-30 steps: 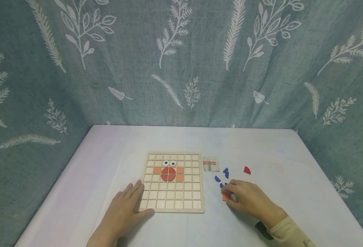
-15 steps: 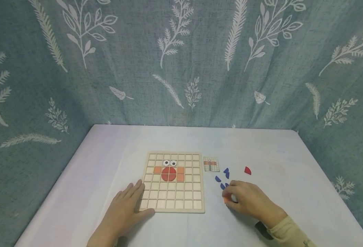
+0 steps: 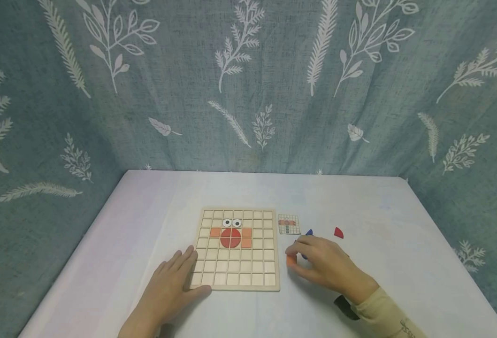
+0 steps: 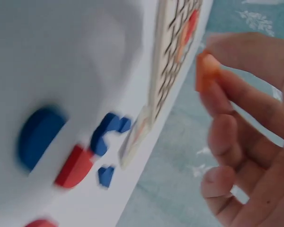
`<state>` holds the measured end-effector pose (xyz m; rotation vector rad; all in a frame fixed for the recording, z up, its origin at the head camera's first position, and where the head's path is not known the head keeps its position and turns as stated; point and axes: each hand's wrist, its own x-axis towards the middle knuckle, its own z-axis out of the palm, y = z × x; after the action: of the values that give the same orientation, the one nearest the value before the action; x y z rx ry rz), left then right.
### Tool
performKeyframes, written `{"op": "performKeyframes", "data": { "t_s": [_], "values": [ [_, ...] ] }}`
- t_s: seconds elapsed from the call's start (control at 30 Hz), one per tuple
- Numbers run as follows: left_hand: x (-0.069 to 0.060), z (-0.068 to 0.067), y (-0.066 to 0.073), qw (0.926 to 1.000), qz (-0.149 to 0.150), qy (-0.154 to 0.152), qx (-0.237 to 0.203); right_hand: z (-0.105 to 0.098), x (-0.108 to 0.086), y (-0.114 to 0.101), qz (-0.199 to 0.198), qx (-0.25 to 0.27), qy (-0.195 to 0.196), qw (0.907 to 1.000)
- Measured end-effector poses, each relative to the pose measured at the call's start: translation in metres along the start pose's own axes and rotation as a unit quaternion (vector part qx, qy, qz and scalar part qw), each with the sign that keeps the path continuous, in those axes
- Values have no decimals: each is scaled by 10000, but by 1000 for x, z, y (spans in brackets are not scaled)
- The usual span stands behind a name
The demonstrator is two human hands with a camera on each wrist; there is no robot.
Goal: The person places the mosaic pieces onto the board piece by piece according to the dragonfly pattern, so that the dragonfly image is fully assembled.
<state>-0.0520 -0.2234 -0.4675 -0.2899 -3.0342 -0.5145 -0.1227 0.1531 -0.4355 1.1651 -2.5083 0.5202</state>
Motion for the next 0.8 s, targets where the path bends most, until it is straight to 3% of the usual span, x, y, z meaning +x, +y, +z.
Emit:
{"op": "performKeyframes", "data": {
  "t_s": [0.13, 0.43, 0.8],
  "values": [
    [0, 1, -1, 10000, -15, -18, -18, 4, 17, -7, -380, 250, 428, 9980],
    [-1, 2, 0, 10000, 10, 53, -26, 17, 60, -25, -828, 321, 1054, 9905],
    [-2, -1, 0, 10000, 8, 38, -31, 41, 105, -44, -1005, 714, 1369, 9829]
  ]
}}
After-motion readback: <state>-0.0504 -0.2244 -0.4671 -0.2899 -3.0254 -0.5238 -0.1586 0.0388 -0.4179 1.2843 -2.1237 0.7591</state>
